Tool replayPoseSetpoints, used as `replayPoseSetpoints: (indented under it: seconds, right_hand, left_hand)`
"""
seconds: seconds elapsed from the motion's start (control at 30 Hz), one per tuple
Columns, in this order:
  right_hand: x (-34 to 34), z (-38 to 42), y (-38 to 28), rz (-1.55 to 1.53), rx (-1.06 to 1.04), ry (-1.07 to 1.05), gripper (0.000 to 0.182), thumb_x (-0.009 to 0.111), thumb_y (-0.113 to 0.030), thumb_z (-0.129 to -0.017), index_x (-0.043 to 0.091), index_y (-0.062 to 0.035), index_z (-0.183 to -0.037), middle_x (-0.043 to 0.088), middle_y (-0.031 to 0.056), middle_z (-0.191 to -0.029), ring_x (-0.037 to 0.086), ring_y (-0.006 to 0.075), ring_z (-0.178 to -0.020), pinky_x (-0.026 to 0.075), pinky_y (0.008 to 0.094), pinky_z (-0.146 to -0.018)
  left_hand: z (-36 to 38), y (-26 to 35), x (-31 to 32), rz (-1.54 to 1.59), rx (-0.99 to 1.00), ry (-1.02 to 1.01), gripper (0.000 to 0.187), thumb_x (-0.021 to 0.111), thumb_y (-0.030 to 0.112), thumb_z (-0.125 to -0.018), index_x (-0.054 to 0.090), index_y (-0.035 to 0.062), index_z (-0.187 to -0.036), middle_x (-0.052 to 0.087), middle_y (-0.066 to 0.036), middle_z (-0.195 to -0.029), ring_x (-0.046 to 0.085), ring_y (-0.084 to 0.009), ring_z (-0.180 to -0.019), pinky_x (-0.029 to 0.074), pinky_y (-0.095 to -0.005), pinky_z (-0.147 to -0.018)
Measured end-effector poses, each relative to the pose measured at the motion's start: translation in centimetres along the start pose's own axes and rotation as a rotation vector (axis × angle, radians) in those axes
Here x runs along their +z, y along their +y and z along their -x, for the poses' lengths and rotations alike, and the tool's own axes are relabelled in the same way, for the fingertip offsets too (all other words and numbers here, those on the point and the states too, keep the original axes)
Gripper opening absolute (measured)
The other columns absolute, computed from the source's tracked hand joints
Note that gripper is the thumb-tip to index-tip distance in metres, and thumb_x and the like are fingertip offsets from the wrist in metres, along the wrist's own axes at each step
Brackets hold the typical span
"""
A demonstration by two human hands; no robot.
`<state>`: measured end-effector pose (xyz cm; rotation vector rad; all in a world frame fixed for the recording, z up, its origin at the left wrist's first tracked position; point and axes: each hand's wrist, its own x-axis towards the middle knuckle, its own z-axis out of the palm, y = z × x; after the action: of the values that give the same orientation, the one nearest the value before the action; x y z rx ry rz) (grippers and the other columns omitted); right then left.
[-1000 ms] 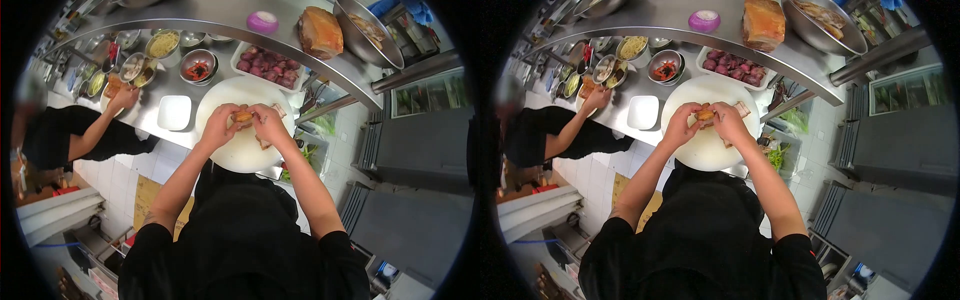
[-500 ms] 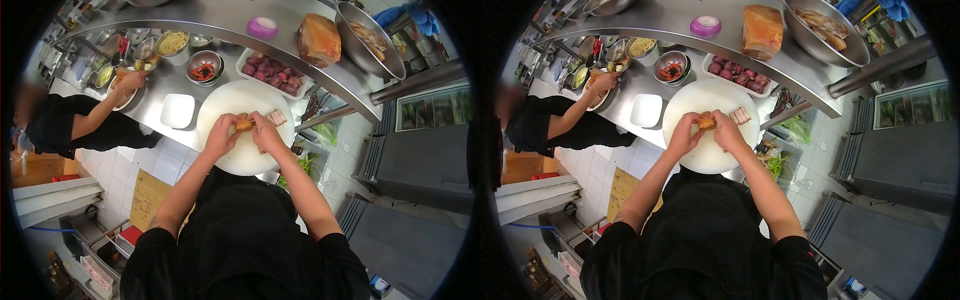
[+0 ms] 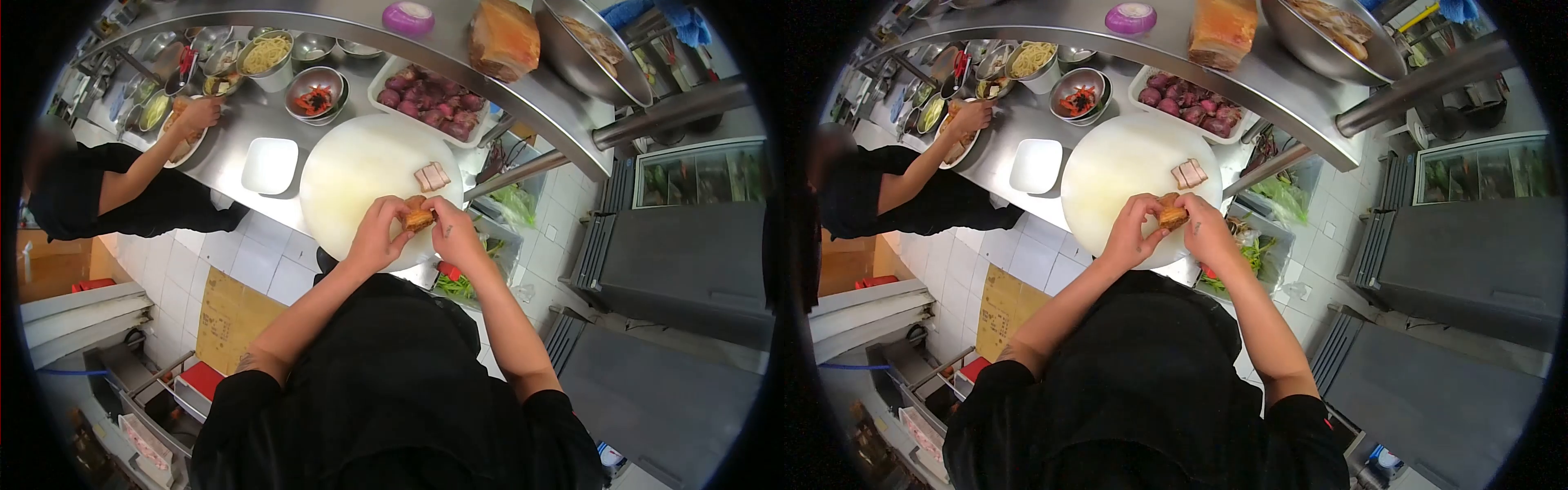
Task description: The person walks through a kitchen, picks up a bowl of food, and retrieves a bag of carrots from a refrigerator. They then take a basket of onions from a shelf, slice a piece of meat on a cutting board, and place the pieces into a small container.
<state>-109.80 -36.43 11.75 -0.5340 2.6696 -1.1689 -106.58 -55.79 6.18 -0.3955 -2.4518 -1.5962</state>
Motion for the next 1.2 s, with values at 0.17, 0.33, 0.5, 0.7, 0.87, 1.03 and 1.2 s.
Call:
replayPoseSetpoints:
  seconds: [0.17, 0.33, 0.5, 0.7, 0.87, 1.03, 1.2]
  right_hand:
    - [1.6, 1.6, 1.4, -0.057, -0.114, 0.139, 0.053, 0.048, 0.017, -0.078, 0.054, -0.0042, -0.126, 0.064, 0.0228, -0.118, 0.062, 0.0437, -0.115, 0.050, 0.0469, -0.097]
    - [2.5, 2.1, 2.4, -0.262, 0.066, 0.032, 0.057, 0.045, 0.015, -0.080, 0.049, -0.0052, -0.133, 0.063, 0.0198, -0.124, 0.064, 0.0365, -0.122, 0.049, 0.0408, -0.103]
    - [-0.8, 0.1, 0.1, -0.156, -0.074, 0.169, 0.053, 0.047, 0.013, -0.079, 0.050, -0.0048, -0.129, 0.065, 0.0257, -0.114, 0.064, 0.0451, -0.112, 0.051, 0.0465, -0.094]
    - [-2.8, -4.5, 1.9, -0.172, -0.065, 0.252, 0.052, 0.049, 0.013, -0.078, 0.050, -0.0044, -0.127, 0.066, 0.0250, -0.114, 0.065, 0.0455, -0.108, 0.052, 0.0482, -0.091]
    - [-0.2, -4.7, 4.6, -0.044, -0.124, 0.302, 0.060, 0.050, 0.015, -0.074, 0.050, -0.0059, -0.130, 0.062, 0.0230, -0.125, 0.058, 0.0434, -0.120, 0.047, 0.0461, -0.102]
    - [1.6, -4.1, 5.6, -0.146, -0.104, 0.347, 0.068, 0.047, 0.016, -0.073, 0.046, -0.0072, -0.137, 0.060, 0.0212, -0.131, 0.058, 0.0421, -0.126, 0.045, 0.0444, -0.109]
    - [2.7, -4.9, 6.4, -0.328, -0.081, 0.346, 0.070, 0.043, 0.017, -0.076, 0.039, -0.0081, -0.142, 0.059, 0.0216, -0.131, 0.064, 0.0372, -0.123, 0.051, 0.0418, -0.103]
  left_hand:
    - [1.6, 1.0, 1.0, -0.151, -0.033, 0.042, 0.061, 0.080, -0.003, -0.074, 0.051, 0.0055, -0.127, 0.054, -0.021, -0.127, 0.061, -0.0409, -0.110, 0.053, -0.0448, -0.093]
    - [1.8, -0.9, 2.4, 0.013, -0.030, 0.039, 0.060, 0.077, -0.008, -0.077, 0.050, 0.0037, -0.129, 0.053, -0.022, -0.127, 0.063, -0.0382, -0.108, 0.056, -0.0423, -0.091]
    - [-1.9, 1.1, 1.9, 0.015, 0.090, 0.146, 0.055, 0.075, -0.010, -0.079, 0.050, 0.0036, -0.126, 0.054, -0.021, -0.126, 0.064, -0.0367, -0.107, 0.058, -0.0402, -0.088]
    - [-7.4, 1.2, 3.3, 0.018, 0.133, 0.197, 0.060, 0.078, -0.006, -0.076, 0.049, 0.0038, -0.127, 0.056, -0.016, -0.118, 0.061, -0.0279, -0.095, 0.053, -0.0371, -0.084]
    - [-5.6, -1.7, 5.2, -0.076, 0.024, 0.188, 0.067, 0.074, -0.010, -0.074, 0.048, 0.0089, -0.133, 0.049, -0.022, -0.131, 0.059, -0.0424, -0.111, 0.054, -0.0454, -0.090]
    - [-5.6, -2.2, 5.5, -0.046, 0.013, 0.197, 0.073, 0.070, -0.012, -0.073, 0.047, 0.0123, -0.137, 0.045, -0.024, -0.134, 0.056, -0.0459, -0.117, 0.053, -0.0477, -0.092]
    - [-6.3, -4.2, 5.9, 0.110, 0.062, 0.213, 0.075, 0.065, -0.016, -0.070, 0.047, 0.0118, -0.137, 0.046, -0.024, -0.131, 0.056, -0.0461, -0.114, 0.052, -0.0478, -0.093]
